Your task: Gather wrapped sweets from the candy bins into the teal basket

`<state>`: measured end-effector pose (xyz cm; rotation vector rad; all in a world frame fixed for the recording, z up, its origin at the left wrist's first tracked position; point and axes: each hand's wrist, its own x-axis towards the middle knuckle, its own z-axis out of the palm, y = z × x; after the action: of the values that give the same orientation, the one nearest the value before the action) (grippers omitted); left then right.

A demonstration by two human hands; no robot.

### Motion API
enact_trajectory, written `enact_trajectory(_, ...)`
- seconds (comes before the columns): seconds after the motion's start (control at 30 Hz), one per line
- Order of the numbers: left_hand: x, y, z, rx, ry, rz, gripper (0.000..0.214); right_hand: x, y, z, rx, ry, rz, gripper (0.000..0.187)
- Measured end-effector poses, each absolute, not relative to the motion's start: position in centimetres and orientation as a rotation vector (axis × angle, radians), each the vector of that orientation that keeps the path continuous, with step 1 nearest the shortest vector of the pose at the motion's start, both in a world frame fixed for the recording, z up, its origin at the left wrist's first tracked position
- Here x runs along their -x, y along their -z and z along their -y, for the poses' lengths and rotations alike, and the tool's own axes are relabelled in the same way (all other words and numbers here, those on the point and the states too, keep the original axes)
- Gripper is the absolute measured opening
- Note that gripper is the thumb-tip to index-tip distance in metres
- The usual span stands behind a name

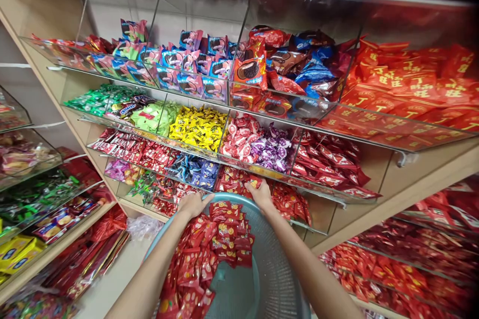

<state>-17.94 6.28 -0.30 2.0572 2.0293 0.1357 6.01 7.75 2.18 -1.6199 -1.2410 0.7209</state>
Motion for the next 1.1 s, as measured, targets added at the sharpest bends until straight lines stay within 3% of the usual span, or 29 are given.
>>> enact_trajectory(0.1,18.0,0.4,-6.4,-2.047,-0.137,-2.036,0.076,-6.4,-3.5,-4.0,1.407,-0.807,1.213,0.058)
enact_trajectory(0.27,17.9,0.3,-6.3,-2.031,-0.131,-2.036,0.076,-7.1,-3.9,2.3,1.174,-1.488,0.970,0.034)
enact_trajectory(0.37,17.9,0.1,-6.2,-2.028,-0.128,-2.037,0.077,-7.3,-2.8,4.0,1.134,-1.688,0.773,0.026)
enact_trajectory(0.73,17.8,-0.4,-5.9,-2.049,-0.112,-2.045,0.077,-7.8,-0.9,4.4,1.184,-1.659,0.665,0.030)
enact_trajectory(0.97,17.7,-0.8,-5.8,-2.060,-0.111,-2.023,0.078,-7.8,0.4,4.5,1.214,-1.724,0.746,0.054)
enact_trajectory(1.1,17.7,-0.7,-5.8,-2.047,-0.102,-2.029,0.077,-7.7,-0.4,4.8,1.148,-1.796,0.819,0.039)
